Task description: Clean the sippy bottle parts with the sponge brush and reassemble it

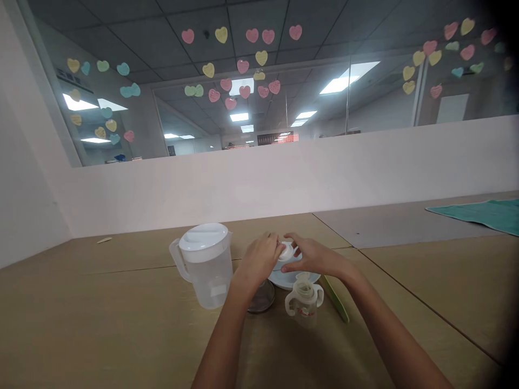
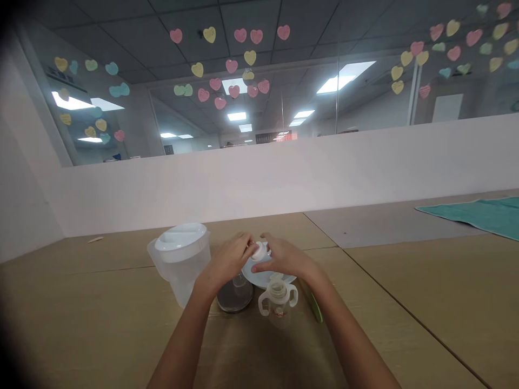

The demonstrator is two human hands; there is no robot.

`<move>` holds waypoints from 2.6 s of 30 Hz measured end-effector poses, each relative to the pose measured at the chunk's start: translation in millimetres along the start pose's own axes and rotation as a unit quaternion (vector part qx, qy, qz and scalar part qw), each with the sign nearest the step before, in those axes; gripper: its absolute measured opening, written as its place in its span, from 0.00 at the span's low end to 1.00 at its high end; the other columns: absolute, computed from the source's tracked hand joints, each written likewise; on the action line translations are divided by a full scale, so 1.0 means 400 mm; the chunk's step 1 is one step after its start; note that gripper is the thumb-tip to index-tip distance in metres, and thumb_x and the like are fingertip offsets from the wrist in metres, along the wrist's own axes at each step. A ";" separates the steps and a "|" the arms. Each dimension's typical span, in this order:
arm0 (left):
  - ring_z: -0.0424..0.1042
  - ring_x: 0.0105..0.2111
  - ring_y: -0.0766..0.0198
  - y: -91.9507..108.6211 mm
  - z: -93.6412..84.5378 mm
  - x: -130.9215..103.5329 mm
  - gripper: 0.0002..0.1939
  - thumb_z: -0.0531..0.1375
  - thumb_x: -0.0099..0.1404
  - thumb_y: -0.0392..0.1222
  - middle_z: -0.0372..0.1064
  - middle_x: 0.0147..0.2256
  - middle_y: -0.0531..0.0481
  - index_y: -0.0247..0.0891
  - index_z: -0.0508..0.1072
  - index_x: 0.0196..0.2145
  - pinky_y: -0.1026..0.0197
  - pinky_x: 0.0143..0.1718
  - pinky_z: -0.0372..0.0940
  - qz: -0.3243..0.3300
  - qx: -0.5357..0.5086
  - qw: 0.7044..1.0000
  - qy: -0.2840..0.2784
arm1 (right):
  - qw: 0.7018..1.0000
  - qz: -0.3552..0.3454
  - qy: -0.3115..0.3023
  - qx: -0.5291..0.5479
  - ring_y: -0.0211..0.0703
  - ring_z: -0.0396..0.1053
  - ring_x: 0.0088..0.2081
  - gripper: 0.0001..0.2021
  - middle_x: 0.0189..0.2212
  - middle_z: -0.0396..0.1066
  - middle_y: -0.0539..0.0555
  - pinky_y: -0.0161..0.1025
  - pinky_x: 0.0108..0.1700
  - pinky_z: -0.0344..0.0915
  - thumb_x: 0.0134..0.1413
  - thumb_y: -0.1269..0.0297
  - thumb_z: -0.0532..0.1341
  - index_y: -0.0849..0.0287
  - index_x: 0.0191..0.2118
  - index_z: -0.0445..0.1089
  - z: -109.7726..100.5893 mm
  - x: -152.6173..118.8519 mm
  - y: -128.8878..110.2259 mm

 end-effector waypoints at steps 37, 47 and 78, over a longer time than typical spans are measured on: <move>0.63 0.19 0.68 -0.083 0.156 -0.110 0.23 0.53 0.60 0.58 0.62 0.15 0.55 0.37 0.68 0.19 0.66 0.26 0.60 -0.155 -0.244 0.946 0.143 | 0.953 0.076 0.243 0.162 0.42 0.68 0.36 0.18 0.33 0.69 0.51 0.37 0.38 0.61 0.52 0.46 0.53 0.57 0.38 0.60 0.041 -0.082 0.171; 0.64 0.47 0.63 -0.057 0.294 -0.217 0.23 0.44 0.67 0.51 0.63 0.48 0.46 0.42 0.56 0.57 0.59 0.50 0.59 -0.126 -0.382 0.903 0.150 | 0.972 0.021 0.186 0.141 0.41 0.65 0.38 0.15 0.34 0.68 0.51 0.37 0.42 0.60 0.55 0.50 0.52 0.58 0.35 0.63 0.092 -0.088 0.119; 0.64 0.45 0.59 0.005 0.324 -0.194 0.27 0.58 0.60 0.44 0.61 0.50 0.45 0.41 0.54 0.55 0.55 0.48 0.59 -0.019 -0.399 0.913 0.079 | 0.931 -0.085 0.233 0.268 0.43 0.65 0.45 0.18 0.39 0.71 0.53 0.43 0.50 0.59 0.56 0.66 0.45 0.54 0.52 0.56 0.114 -0.130 0.140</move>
Point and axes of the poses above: each hand's wrist, its own x-axis towards the middle knuckle, its own z-axis out of the palm, y = z × x, the point moved 9 cm from there along x, towards the middle knuckle
